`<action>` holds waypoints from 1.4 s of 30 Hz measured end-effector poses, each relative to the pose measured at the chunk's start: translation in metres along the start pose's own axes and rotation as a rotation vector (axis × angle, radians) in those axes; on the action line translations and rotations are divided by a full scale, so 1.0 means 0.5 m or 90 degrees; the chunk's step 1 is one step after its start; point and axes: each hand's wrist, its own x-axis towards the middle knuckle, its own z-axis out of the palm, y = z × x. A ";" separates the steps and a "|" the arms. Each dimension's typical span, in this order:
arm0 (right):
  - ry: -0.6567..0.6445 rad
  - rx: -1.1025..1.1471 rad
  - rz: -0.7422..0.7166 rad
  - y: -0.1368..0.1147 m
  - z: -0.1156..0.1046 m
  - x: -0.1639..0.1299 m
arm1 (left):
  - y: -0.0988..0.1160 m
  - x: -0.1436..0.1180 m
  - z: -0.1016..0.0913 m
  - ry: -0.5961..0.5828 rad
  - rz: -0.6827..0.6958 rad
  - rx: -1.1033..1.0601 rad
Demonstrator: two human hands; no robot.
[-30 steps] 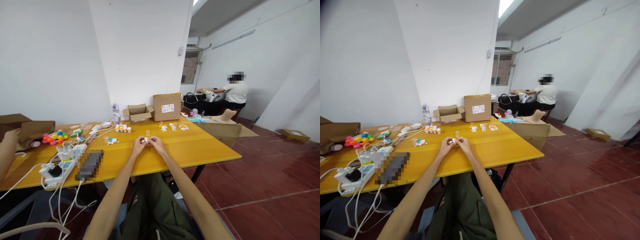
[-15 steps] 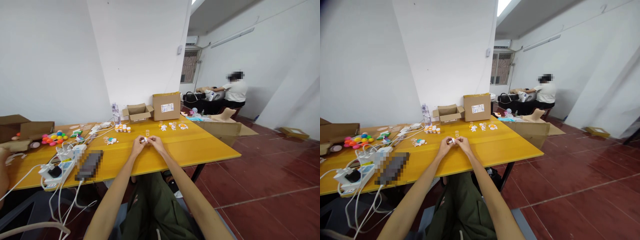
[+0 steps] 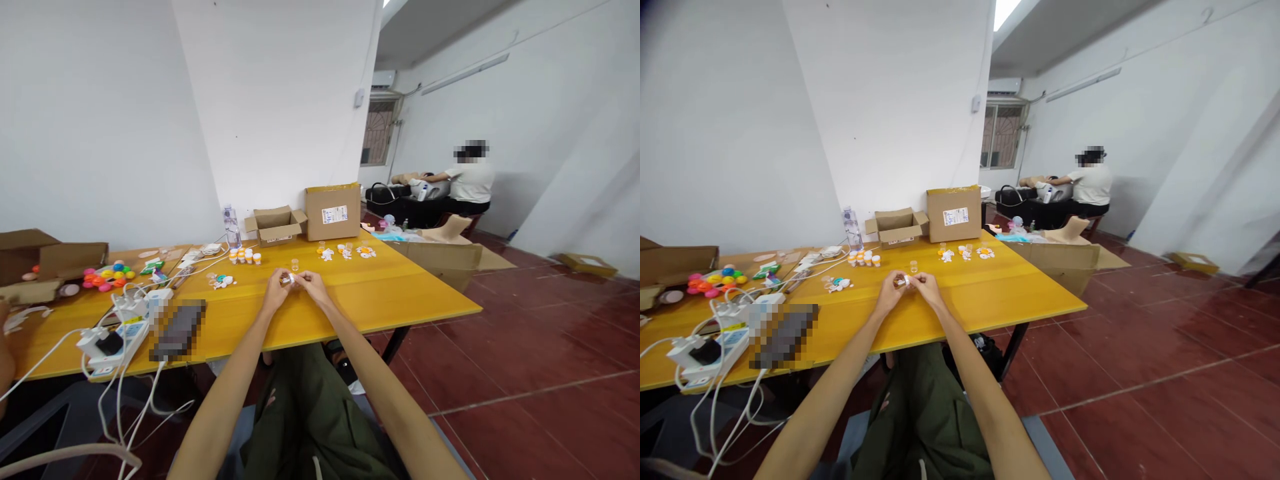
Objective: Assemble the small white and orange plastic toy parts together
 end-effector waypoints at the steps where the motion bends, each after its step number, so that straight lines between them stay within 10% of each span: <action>1: -0.001 0.001 0.000 0.000 0.000 0.000 | -0.002 0.000 0.001 -0.002 -0.004 -0.005; 42: 0.036 0.028 0.004 -0.008 0.001 -0.006 | 0.008 0.000 0.001 -0.012 -0.106 -0.053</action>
